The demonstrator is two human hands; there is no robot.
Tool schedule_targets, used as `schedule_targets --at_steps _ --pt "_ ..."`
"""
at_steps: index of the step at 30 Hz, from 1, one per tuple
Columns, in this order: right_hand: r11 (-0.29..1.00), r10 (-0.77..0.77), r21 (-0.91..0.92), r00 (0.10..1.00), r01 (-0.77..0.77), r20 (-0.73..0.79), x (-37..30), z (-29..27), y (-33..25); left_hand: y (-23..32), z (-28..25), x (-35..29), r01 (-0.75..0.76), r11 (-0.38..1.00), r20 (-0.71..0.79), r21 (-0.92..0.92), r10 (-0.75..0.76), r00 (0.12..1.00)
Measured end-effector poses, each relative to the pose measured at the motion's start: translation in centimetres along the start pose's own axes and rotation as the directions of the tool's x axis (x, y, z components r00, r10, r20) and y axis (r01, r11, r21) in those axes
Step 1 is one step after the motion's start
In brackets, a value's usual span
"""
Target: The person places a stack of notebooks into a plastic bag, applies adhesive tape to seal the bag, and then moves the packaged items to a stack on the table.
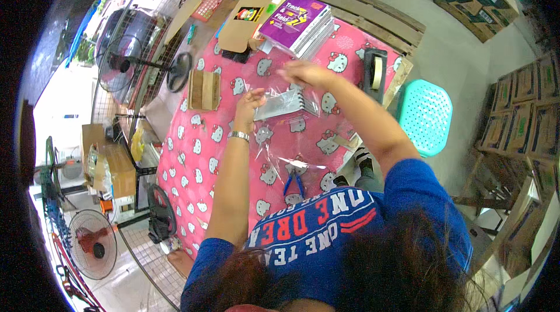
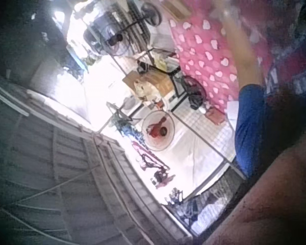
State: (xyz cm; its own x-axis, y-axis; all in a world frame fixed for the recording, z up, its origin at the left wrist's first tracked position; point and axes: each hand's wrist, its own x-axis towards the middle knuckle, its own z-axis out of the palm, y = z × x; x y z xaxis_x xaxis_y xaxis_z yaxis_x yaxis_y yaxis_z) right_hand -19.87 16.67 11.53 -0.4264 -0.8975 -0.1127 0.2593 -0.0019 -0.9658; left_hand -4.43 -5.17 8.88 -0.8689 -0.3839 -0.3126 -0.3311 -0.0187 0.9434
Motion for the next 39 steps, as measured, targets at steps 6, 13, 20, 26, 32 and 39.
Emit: schedule_targets --at_steps 6,13,20,26,32,39 --pt "0.348 0.486 -0.937 0.847 0.04 0.216 10.9 -3.3 2.7 2.3 3.2 0.6 0.063 0.995 0.063 -0.073 -0.059 0.996" --pt "0.618 -0.013 -0.78 0.994 0.096 0.113 7.3 0.1 3.0 -3.5 2.0 -4.6 -0.295 0.906 -0.458 -0.305 0.132 0.879" --pt "0.261 -0.129 -0.936 0.969 0.236 0.209 -1.0 9.7 -2.2 -12.2 13.3 -13.4 0.705 0.558 0.412 -0.438 -0.573 0.709" --pt "0.647 -0.086 -0.74 0.981 0.186 0.171 -7.8 3.9 -2.0 -9.0 1.3 -15.4 -0.35 0.046 0.321 0.936 0.304 0.897" --pt "0.764 -0.289 -0.589 0.956 0.264 0.054 -9.3 5.8 4.6 -2.1 4.1 -15.7 -0.183 0.974 -0.172 -0.135 0.158 0.972" --pt "0.608 -0.473 -0.735 0.881 0.3 -0.032 -7.8 7.2 -3.9 3.4 3.5 -15.2 -0.273 0.924 -0.512 0.269 0.377 0.772"
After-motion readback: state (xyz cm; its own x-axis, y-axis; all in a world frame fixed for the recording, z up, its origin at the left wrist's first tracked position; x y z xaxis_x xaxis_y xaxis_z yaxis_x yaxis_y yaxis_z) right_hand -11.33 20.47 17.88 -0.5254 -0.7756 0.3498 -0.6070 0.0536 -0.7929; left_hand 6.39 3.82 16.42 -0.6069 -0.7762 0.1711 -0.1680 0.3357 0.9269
